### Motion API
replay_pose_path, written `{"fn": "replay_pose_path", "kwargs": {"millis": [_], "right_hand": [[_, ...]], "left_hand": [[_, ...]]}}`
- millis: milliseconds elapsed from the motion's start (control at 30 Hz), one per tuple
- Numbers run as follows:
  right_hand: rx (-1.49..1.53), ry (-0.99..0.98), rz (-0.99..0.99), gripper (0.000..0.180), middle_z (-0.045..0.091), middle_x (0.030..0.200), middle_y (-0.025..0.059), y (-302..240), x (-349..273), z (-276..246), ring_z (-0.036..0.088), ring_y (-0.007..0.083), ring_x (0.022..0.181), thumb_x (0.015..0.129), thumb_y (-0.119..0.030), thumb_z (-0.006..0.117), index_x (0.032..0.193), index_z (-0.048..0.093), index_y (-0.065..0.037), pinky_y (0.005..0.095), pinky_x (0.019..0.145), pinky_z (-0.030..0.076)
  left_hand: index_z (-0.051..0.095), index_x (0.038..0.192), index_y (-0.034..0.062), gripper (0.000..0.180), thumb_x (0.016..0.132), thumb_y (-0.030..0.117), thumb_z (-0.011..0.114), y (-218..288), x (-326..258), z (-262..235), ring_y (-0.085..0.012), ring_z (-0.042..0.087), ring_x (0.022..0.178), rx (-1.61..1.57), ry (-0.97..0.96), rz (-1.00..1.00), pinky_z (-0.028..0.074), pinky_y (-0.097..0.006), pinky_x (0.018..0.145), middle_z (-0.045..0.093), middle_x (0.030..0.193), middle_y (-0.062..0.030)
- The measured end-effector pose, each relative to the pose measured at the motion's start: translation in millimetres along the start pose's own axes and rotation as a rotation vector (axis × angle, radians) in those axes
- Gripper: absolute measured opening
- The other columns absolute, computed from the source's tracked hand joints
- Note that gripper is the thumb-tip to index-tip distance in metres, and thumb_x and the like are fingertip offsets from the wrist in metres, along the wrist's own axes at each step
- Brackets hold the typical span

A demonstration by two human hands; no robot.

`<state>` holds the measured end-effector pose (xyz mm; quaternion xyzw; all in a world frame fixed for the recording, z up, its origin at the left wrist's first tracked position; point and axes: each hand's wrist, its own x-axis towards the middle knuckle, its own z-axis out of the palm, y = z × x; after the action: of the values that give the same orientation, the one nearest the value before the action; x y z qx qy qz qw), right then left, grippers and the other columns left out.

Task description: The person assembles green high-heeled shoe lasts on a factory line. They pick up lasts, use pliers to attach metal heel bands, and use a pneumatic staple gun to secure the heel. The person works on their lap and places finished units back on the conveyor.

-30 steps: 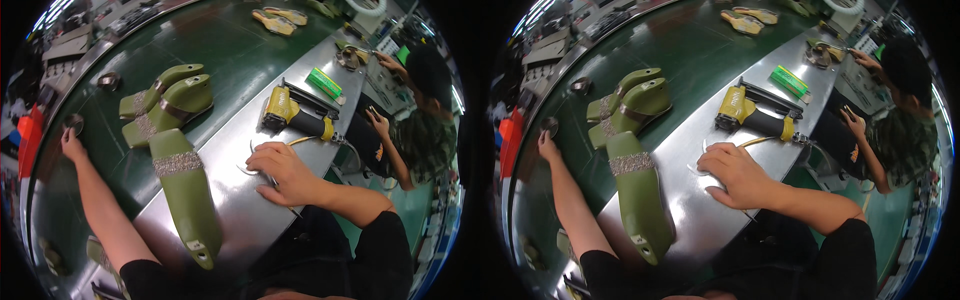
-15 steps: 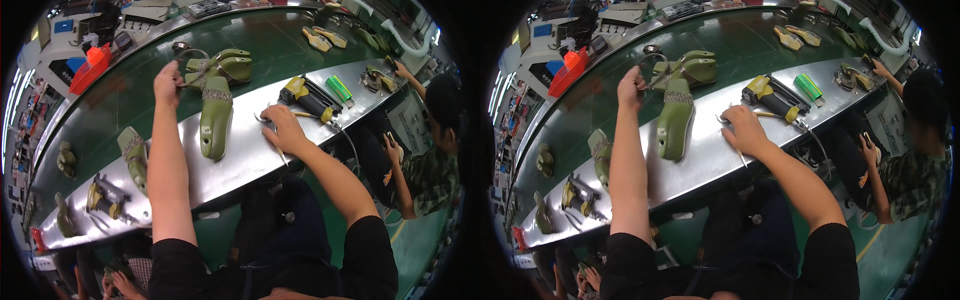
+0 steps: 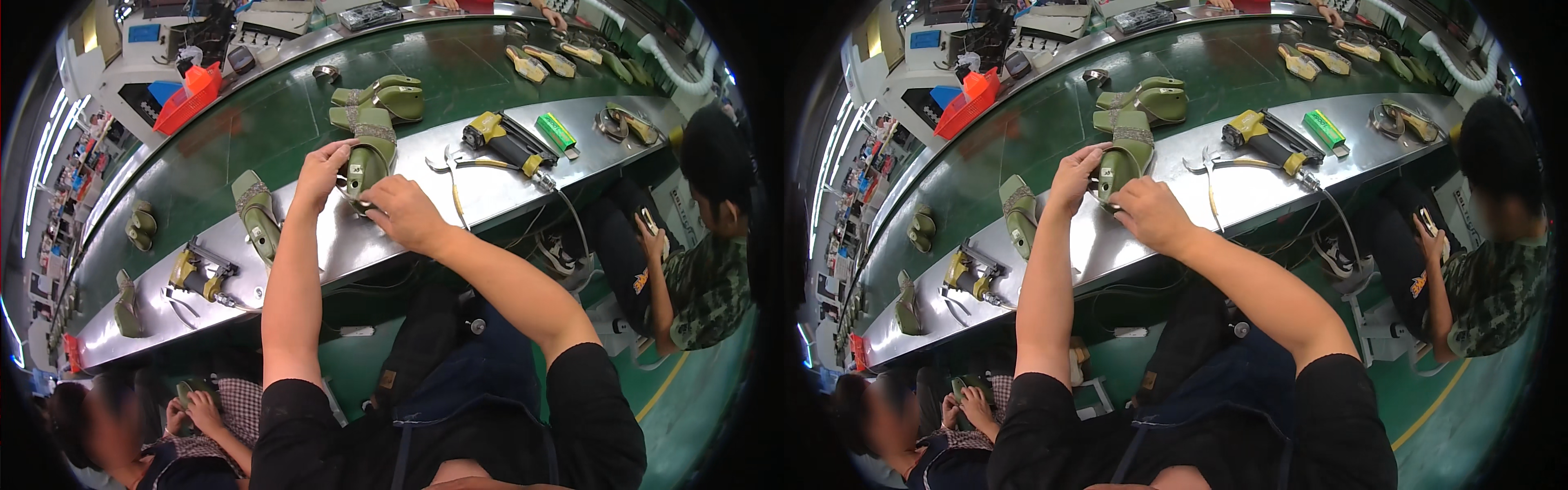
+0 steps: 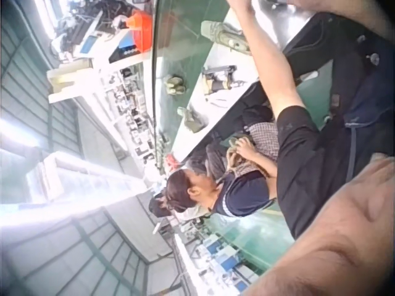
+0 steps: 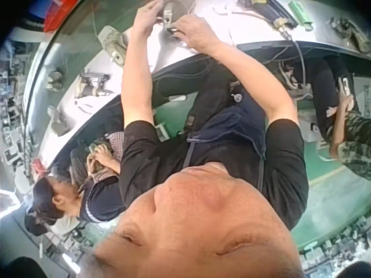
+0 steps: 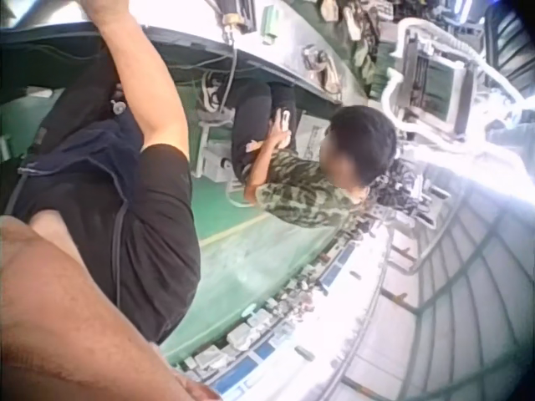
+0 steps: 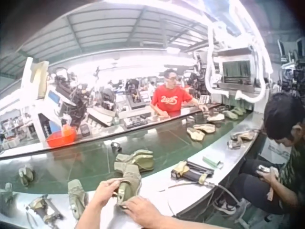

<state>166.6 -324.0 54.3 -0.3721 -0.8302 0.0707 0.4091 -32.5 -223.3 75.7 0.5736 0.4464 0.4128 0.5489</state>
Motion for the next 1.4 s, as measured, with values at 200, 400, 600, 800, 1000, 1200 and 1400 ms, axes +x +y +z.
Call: {"fn": "replay_pose_path", "kwargs": {"millis": [200,400,600,800,1000,1200,1400], "right_hand": [[0.069,0.032,0.057,0.023,0.065,0.113,0.0125,1,-16,28,0.061,0.0343,0.113,0.084,-0.020,0.081,0.100,0.074,-0.005,0.0453,0.097,0.050],[0.188,0.322,0.562,0.117,0.030,0.155,0.0372,-15,19,48,0.034,0.0530,0.146,0.066,-0.038,0.098,0.155,0.035,0.003,0.0506,0.122,0.034],[0.235,0.156,0.550,0.120,0.027,0.159,0.0388,6,24,57,0.031,0.0527,0.149,0.070,-0.024,0.088,0.162,0.016,0.005,0.0495,0.123,0.033],[0.915,0.177,0.685,0.082,0.067,0.128,0.0161,6,3,-28,0.067,0.0252,0.109,0.074,-0.005,0.069,0.152,0.047,0.005,0.0345,0.097,0.054],[1.369,-0.096,0.795,0.064,0.067,0.117,0.0074,-47,-103,-127,0.064,0.0149,0.099,0.081,-0.007,0.061,0.144,0.055,0.004,0.0294,0.086,0.053],[1.402,-0.263,1.130,0.072,0.068,0.129,0.0136,-75,-236,-159,0.067,0.0203,0.116,0.087,-0.028,0.073,0.147,0.052,0.004,0.0361,0.086,0.060],[0.808,-0.183,1.176,0.062,0.072,0.115,0.0119,-69,-331,-123,0.068,0.0166,0.100,0.096,-0.045,0.074,0.133,0.060,0.003,0.0339,0.078,0.059]], "left_hand": [[0.070,0.137,0.0047,0.035,0.109,0.023,0.061,-24,-3,6,-0.0113,0.068,0.100,-0.131,0.065,0.130,0.054,-0.027,0.091,0.075,0.118,-0.0048],[0.070,0.139,0.0076,0.034,0.107,0.018,0.062,-45,-7,12,-0.0110,0.069,0.098,-0.242,0.134,0.068,0.056,-0.027,0.088,0.077,0.116,-0.0055],[0.065,0.146,0.0096,0.038,0.108,0.017,0.060,-46,-14,15,-0.0107,0.069,0.096,-0.211,0.081,0.024,0.055,-0.027,0.090,0.076,0.113,-0.0032],[0.039,0.161,0.0032,0.093,0.088,0.040,0.083,-47,-48,29,-0.0394,0.045,0.143,0.565,0.189,0.546,0.032,-0.046,0.122,0.044,0.157,-0.0235],[0.034,0.159,0.0038,0.126,0.053,0.018,0.100,20,-165,93,-0.0394,0.051,0.140,0.915,-0.250,0.784,0.050,-0.048,0.110,0.037,0.163,-0.0196],[0.037,0.156,0.0062,0.110,0.062,0.015,0.093,-42,-246,170,-0.0425,0.059,0.128,0.518,-0.540,0.459,0.056,-0.046,0.101,0.046,0.150,-0.0213],[0.040,0.154,-0.0025,0.111,0.063,0.028,0.095,-144,-293,242,-0.0310,0.064,0.115,0.185,-0.464,-0.227,0.049,-0.038,0.104,0.064,0.122,-0.0200]]}}
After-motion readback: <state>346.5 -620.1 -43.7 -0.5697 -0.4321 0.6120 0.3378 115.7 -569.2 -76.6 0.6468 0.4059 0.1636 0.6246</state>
